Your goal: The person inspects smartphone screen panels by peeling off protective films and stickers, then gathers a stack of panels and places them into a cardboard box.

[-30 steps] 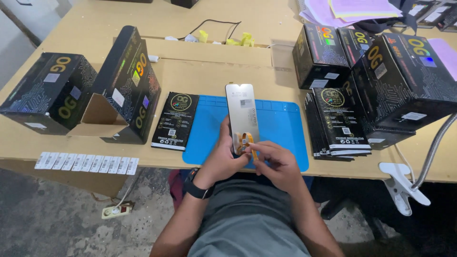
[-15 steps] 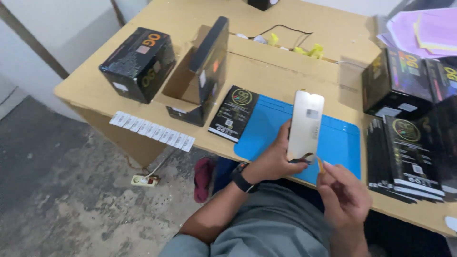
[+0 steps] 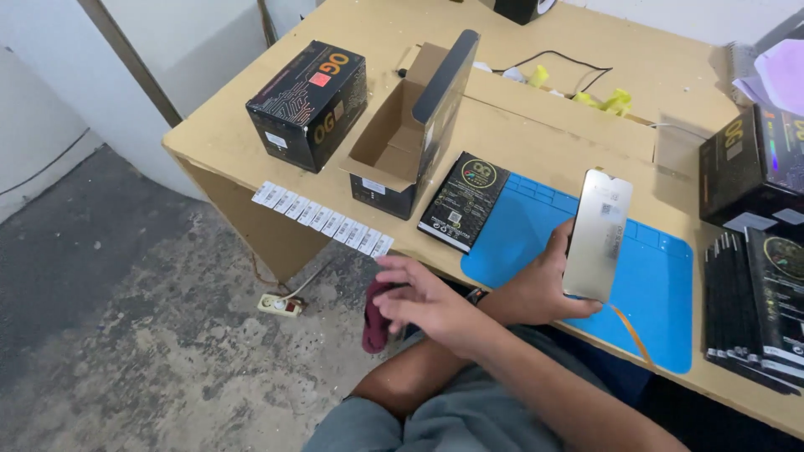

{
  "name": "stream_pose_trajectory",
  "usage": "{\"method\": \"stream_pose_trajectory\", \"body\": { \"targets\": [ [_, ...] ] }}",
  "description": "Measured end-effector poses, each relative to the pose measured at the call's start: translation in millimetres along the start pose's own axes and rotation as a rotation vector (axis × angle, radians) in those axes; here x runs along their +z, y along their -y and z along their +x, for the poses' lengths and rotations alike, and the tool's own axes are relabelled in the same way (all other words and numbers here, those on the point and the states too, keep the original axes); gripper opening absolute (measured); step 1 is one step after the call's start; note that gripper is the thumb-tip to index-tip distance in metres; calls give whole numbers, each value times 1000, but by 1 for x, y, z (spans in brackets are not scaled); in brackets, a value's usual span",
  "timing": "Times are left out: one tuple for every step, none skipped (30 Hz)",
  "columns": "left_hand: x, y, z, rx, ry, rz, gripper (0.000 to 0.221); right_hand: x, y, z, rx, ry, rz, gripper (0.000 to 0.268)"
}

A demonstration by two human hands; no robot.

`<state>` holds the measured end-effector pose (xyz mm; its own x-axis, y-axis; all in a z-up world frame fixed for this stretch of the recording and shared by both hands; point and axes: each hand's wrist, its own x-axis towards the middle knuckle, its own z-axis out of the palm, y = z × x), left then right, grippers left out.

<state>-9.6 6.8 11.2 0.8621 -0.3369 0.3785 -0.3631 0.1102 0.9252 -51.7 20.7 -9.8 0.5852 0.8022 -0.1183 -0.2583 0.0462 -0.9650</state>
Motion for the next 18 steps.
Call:
{"method": "stream_pose_trajectory", "body": {
  "targets": [
    [0,2,1,0,0,-3,106,0,-2,9,2,-2,-1,74],
    [-1,5,1,2,9,-7,107,0,-4,18,38,-73,73,74],
    [-1,7,1,4,17,-12,108,0,-6,26,74,-144,147,74],
    [-2,8,2,5,20,-12,108,3,1,26,71,-147,146,74],
    [-2,9,3,4,23,-20,108,7,8,26,81,-172,175,70],
    [-3,10,4,3,23,-28,108,11,15,25,92,-196,204,65],
    [-3,10,5,5,24,-27,108,10,16,26,91,-196,203,65],
    [-2,10,5,-11,17,-23,110,10,16,25,83,-214,219,59],
    [-1,10,6,-26,11,-19,111,10,16,24,75,-232,235,52],
    [-1,11,5,-26,15,-19,111,11,18,22,72,-235,237,52],
    [0,11,5,-27,6,-18,112,11,20,19,70,-216,254,52],
    [0,11,5,-28,-1,-18,112,11,23,17,67,-199,271,52],
    [-1,9,6,-28,5,-18,112,10,22,15,63,-203,272,52],
    [-2,8,6,-14,16,-26,108,9,20,13,-77,-136,279,48],
    [-2,6,5,0,26,-35,105,8,18,10,-216,-67,283,45],
    [0,12,7,1,28,-37,105,5,24,3,-217,-70,282,45],
    [2,17,8,3,10,-45,108,2,31,-5,-337,0,229,45],
    [3,23,10,7,-6,-52,111,-1,38,-12,-460,72,174,46]
  ]
}}
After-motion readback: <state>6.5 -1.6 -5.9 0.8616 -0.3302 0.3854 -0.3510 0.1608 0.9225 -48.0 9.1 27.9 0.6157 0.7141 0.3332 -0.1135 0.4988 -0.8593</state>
